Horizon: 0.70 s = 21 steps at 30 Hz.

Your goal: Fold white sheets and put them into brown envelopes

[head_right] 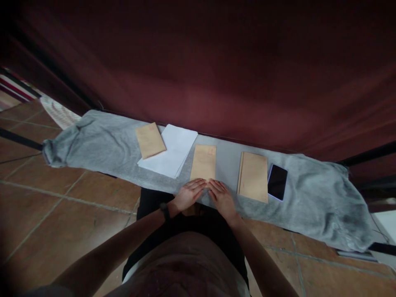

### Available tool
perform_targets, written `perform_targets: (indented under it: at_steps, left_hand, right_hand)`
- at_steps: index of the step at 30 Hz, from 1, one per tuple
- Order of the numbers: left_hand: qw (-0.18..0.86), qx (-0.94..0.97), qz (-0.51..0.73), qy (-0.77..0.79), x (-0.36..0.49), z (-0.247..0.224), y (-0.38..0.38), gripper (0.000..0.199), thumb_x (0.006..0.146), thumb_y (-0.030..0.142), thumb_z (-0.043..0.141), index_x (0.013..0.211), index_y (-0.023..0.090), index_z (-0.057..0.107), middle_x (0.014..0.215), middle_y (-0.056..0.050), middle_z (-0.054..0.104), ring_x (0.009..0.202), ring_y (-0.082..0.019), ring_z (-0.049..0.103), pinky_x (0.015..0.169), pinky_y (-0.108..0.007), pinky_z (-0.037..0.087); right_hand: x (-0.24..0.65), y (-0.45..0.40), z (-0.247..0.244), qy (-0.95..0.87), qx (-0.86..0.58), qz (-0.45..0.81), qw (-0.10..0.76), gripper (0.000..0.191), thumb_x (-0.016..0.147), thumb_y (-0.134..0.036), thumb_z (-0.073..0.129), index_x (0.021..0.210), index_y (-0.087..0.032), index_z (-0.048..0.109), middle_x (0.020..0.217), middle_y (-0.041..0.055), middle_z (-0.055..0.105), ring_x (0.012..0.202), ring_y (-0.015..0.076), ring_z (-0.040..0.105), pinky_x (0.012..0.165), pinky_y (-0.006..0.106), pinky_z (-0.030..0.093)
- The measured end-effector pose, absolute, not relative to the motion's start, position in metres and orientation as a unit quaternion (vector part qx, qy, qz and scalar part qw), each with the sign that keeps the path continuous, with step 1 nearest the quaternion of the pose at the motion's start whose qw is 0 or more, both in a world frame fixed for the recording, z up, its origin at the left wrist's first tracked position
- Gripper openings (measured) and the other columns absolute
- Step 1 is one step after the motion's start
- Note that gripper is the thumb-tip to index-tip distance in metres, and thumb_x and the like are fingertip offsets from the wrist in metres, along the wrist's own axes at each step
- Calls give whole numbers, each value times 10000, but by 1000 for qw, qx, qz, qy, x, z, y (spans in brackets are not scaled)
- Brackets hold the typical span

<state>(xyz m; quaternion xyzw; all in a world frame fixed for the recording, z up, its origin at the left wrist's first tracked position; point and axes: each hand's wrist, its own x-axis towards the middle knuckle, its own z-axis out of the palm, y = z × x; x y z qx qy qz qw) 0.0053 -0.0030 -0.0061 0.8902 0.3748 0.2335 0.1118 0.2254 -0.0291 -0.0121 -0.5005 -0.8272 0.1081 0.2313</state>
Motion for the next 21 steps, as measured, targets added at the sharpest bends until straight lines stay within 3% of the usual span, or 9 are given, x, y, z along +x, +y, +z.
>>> perform_targets:
  at_steps: [5, 11, 16, 21]
  left_hand:
    - [127, 868, 250, 410, 1, -4, 6, 310, 1040, 216, 419, 1262, 185, 633, 1341, -83, 662, 1301, -194, 583, 1107, -385, 502]
    - [145, 851, 256, 435, -2, -6, 9, 322, 1036, 192, 403, 1271, 198, 622, 1301, -72, 675, 1274, -196, 593, 1092, -384, 509]
    - [128, 860, 218, 443, -1, -2, 4, 429, 976, 91, 425, 1366, 210, 560, 1344, -73, 650, 1300, -195, 570, 1114, -378, 486]
    - [64, 885, 170, 429, 5, -6, -14, 460, 977, 146, 455, 1433, 159, 511, 1476, -118, 561, 1404, -236, 486, 1173, -402, 421]
  right_hand:
    - [222, -21, -16, -785, -532, 125, 290, 311, 1018, -239, 490, 1242, -245, 707, 1316, 45, 698, 1204, 207, 649, 1068, 413, 508]
    - [216, -17, -16, -765, -575, 96, 274, 306, 1023, -233, 466, 1176, -255, 730, 1250, 41, 730, 1141, 217, 660, 1020, 412, 504]
    - [208, -20, -12, -760, -597, 66, 249, 348, 1030, -211, 419, 1238, -241, 696, 1269, 62, 715, 1143, 229, 653, 1010, 412, 495]
    - [186, -39, -10, -796, -558, 42, 232, 425, 1031, -218, 393, 1411, -167, 577, 1439, 93, 606, 1338, 227, 548, 1166, 428, 395]
